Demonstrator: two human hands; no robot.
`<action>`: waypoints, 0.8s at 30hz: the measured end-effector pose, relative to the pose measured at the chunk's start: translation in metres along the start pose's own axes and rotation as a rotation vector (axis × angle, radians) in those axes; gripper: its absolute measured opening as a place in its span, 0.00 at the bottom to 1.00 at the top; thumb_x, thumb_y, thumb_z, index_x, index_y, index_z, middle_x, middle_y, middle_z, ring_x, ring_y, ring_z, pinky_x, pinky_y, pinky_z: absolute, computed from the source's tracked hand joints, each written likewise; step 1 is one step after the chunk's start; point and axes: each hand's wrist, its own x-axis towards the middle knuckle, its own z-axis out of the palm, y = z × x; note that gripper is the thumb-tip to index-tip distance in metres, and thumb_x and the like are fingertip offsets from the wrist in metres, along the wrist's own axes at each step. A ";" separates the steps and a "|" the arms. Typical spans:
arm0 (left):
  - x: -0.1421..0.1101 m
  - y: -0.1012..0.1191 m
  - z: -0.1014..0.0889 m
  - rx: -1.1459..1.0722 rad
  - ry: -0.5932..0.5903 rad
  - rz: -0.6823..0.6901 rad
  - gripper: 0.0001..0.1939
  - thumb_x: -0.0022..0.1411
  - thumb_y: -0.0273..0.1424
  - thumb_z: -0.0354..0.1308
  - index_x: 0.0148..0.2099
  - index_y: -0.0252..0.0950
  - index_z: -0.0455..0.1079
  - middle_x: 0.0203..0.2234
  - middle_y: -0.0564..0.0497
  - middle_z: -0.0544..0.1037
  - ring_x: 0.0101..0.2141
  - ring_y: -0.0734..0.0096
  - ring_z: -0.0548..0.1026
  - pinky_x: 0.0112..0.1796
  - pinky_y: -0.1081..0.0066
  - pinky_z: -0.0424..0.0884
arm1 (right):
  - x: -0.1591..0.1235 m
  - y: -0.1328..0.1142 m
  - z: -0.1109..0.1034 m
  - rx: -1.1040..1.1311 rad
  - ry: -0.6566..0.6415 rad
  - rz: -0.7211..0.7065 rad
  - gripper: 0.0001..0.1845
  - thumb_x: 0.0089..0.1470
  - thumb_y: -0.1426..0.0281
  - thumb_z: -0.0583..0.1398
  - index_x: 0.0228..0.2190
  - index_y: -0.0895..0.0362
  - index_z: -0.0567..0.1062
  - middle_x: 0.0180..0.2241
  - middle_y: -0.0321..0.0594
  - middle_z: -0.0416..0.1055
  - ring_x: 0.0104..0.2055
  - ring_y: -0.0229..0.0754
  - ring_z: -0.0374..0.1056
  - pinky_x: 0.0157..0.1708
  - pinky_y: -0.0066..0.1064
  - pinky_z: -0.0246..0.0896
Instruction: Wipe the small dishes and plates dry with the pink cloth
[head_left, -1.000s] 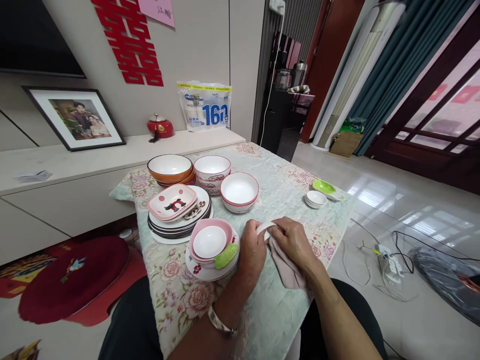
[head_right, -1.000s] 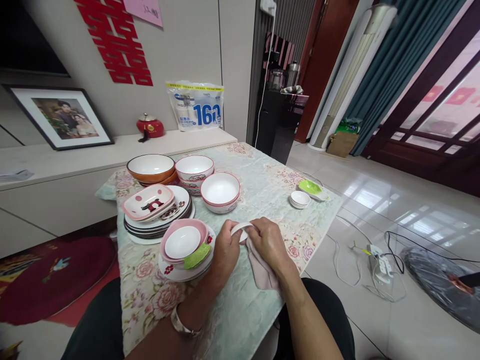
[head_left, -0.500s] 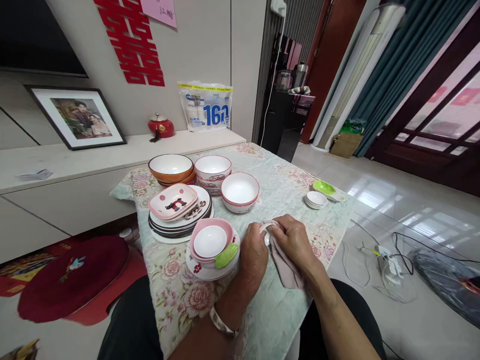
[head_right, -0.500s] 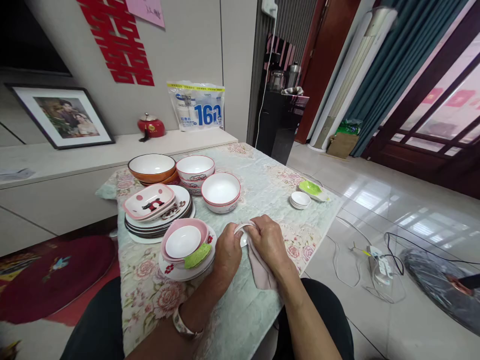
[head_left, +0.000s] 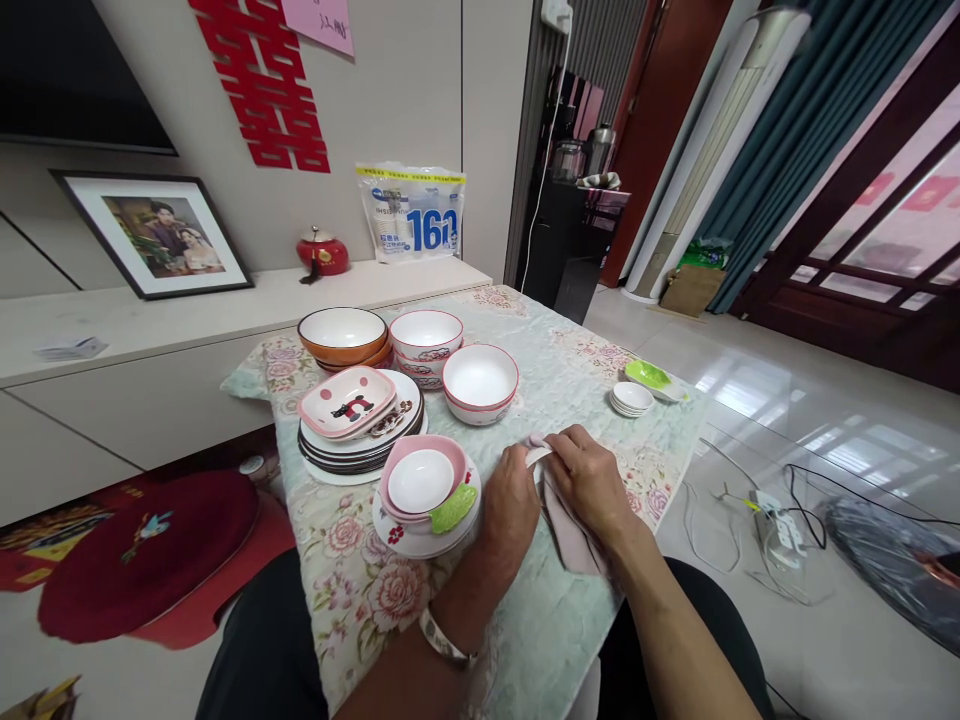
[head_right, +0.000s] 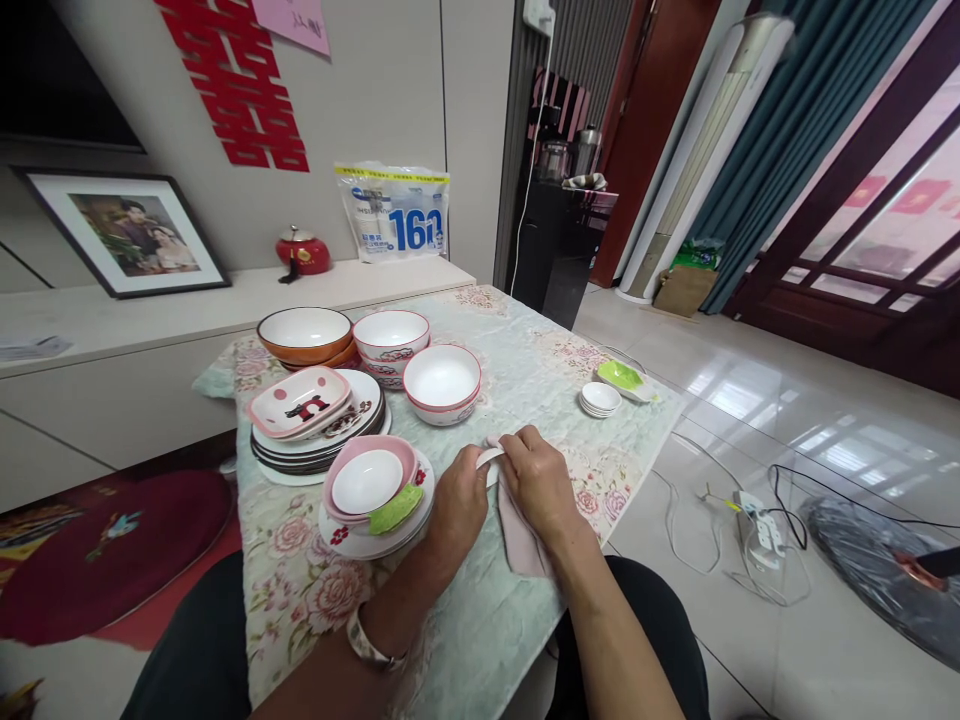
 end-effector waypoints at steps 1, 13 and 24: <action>0.000 0.000 0.000 -0.014 0.010 -0.018 0.08 0.65 0.25 0.44 0.38 0.39 0.63 0.36 0.43 0.75 0.38 0.57 0.73 0.38 0.64 0.63 | 0.000 0.000 0.001 0.012 0.003 0.007 0.14 0.63 0.69 0.53 0.40 0.57 0.78 0.36 0.45 0.71 0.37 0.42 0.69 0.38 0.30 0.61; 0.007 -0.008 0.007 -0.454 0.147 -0.354 0.02 0.61 0.31 0.51 0.35 0.40 0.62 0.24 0.54 0.71 0.24 0.69 0.70 0.27 0.69 0.65 | 0.003 0.002 0.006 0.267 -0.293 0.354 0.16 0.54 0.64 0.60 0.18 0.57 0.68 0.19 0.32 0.65 0.25 0.36 0.60 0.26 0.27 0.49; 0.004 0.003 0.011 -1.135 0.004 -0.457 0.25 0.50 0.25 0.53 0.53 0.38 0.66 0.46 0.45 0.76 0.45 0.60 0.76 0.38 0.64 0.76 | 0.003 -0.012 -0.006 0.106 -0.022 0.225 0.10 0.61 0.68 0.55 0.35 0.56 0.77 0.34 0.40 0.75 0.36 0.41 0.70 0.37 0.29 0.58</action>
